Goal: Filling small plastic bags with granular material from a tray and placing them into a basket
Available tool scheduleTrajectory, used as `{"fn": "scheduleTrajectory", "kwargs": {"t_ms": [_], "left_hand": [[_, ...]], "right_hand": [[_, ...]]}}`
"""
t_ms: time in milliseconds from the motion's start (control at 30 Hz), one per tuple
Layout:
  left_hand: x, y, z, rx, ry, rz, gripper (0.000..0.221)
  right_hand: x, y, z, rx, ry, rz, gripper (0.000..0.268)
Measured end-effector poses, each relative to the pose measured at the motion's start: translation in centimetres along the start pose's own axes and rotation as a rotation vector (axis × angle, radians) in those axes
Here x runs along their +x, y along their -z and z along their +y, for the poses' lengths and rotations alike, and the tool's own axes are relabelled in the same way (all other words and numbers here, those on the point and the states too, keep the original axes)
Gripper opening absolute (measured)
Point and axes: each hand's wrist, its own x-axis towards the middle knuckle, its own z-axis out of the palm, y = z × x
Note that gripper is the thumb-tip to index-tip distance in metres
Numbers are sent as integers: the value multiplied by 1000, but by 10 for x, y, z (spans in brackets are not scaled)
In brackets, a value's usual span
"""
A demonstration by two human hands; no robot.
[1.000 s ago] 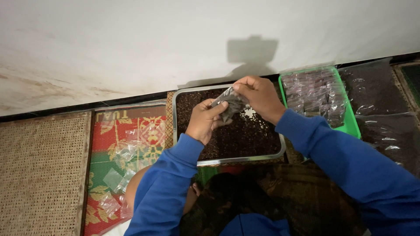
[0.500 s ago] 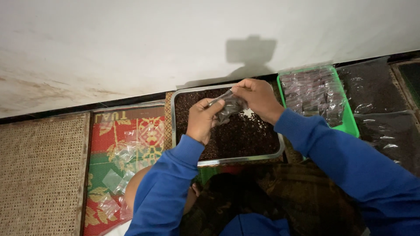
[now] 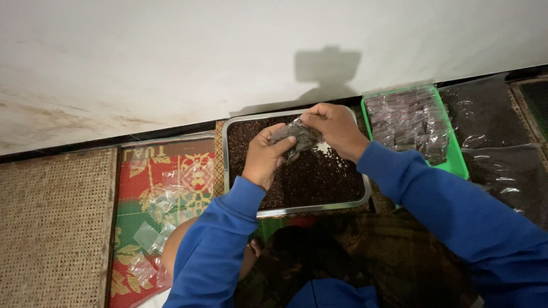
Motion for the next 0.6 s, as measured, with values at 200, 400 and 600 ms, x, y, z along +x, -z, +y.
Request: {"fn": "scheduleTrajectory", "kwargs": {"t_ms": [200, 400, 600], "left_hand": [[13, 10, -12, 28, -4, -29, 71], [-14, -15, 20, 17, 22, -115, 76], [-12, 19, 37, 316, -165, -127, 72]], "right_hand": [[-7, 10, -22, -44, -58, -72, 21], [-5, 21, -36, -242, -7, -80, 19], [0, 96, -63, -460, 189, -44, 15]]}}
